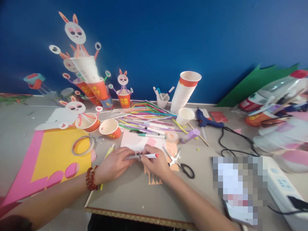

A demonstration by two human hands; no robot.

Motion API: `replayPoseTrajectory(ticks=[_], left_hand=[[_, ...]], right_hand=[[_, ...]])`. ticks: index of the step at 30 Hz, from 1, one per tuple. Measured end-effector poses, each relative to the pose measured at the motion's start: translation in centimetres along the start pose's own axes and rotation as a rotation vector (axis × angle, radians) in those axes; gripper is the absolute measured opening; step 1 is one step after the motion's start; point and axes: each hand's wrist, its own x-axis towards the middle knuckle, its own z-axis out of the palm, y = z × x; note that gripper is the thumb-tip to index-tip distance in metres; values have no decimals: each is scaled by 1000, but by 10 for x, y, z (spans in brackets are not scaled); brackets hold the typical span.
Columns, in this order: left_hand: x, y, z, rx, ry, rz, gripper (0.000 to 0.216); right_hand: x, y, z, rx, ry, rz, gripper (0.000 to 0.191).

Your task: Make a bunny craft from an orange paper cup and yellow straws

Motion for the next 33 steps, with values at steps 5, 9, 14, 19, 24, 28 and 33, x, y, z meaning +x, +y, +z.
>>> replayPoseTrajectory(ticks=[5,9,14,19,24,28,33], left_hand=[[0,0,0,-13,-2,1,25],[0,0,0,-4,8,-4,25],[-1,-1,0,-11,-1,0,24],[-1,-1,1,-1,-21,-6,24],[-1,0,0,3,-8,-2,25],[-1,0,1,14,-10,-6,25],[0,0,0,12,-14,-7,25]], right_hand=[[-1,2,0,-1,-4,0,10],[0,1,0,8,-10,0,10],[0,0,0,5,-7,5,10],[0,1,0,7,-10,-6,10],[0,0,0,12,-8,-12,9],[0,-2,-1,25,-9,-14,10],[1,-1,-1,19,2,0,10]])
